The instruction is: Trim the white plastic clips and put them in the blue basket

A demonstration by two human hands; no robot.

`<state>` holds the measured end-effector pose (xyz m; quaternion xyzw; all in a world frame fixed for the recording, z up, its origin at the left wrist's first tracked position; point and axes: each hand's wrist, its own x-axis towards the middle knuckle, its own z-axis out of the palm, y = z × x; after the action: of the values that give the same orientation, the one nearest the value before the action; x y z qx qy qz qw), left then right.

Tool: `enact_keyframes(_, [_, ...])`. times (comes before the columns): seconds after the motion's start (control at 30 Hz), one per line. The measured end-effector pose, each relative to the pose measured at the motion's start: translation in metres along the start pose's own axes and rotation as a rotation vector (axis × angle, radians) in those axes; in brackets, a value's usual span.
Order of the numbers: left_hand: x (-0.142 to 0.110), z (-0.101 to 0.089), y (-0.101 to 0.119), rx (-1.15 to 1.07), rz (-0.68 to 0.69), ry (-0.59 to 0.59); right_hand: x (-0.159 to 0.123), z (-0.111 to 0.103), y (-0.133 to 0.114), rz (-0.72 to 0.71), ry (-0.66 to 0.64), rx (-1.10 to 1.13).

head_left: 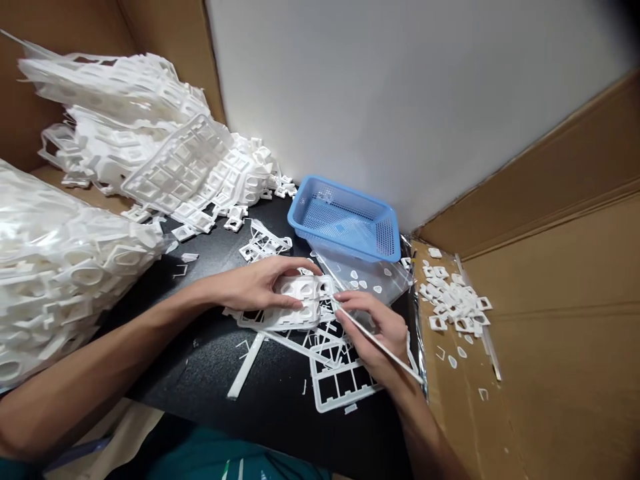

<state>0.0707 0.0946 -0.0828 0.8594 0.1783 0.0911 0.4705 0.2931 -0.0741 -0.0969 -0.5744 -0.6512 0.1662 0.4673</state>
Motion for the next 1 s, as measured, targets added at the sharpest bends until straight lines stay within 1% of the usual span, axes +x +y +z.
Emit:
enact_keyframes(0.13, [0.0,0.004,-0.001,0.02,0.011,0.0,0.002,0.005,-0.003,-0.052,-0.125,0.028])
enact_keyframes(0.27, [0.0,0.007,0.001,0.085,0.032,0.003,0.003,0.008,-0.003,-0.129,-0.185,-0.014])
enact_keyframes(0.4, [0.0,0.008,0.001,0.128,0.062,-0.002,0.003,0.008,-0.005,-0.118,-0.208,-0.015])
enact_keyframes(0.63, [0.0,0.013,0.001,0.135,0.145,0.046,0.007,0.008,-0.01,-0.096,-0.212,-0.049])
enact_keyframes(0.8, [0.0,0.015,0.002,0.138,0.14,0.051,0.007,0.01,-0.009,-0.093,-0.207,-0.071])
enact_keyframes(0.9, [-0.001,0.015,0.002,0.144,0.155,0.039,0.009,0.007,-0.009,-0.072,-0.222,-0.055])
enact_keyframes(1.0, [0.0,0.015,0.002,0.148,0.181,0.0,0.014,0.002,-0.012,-0.04,-0.275,-0.028])
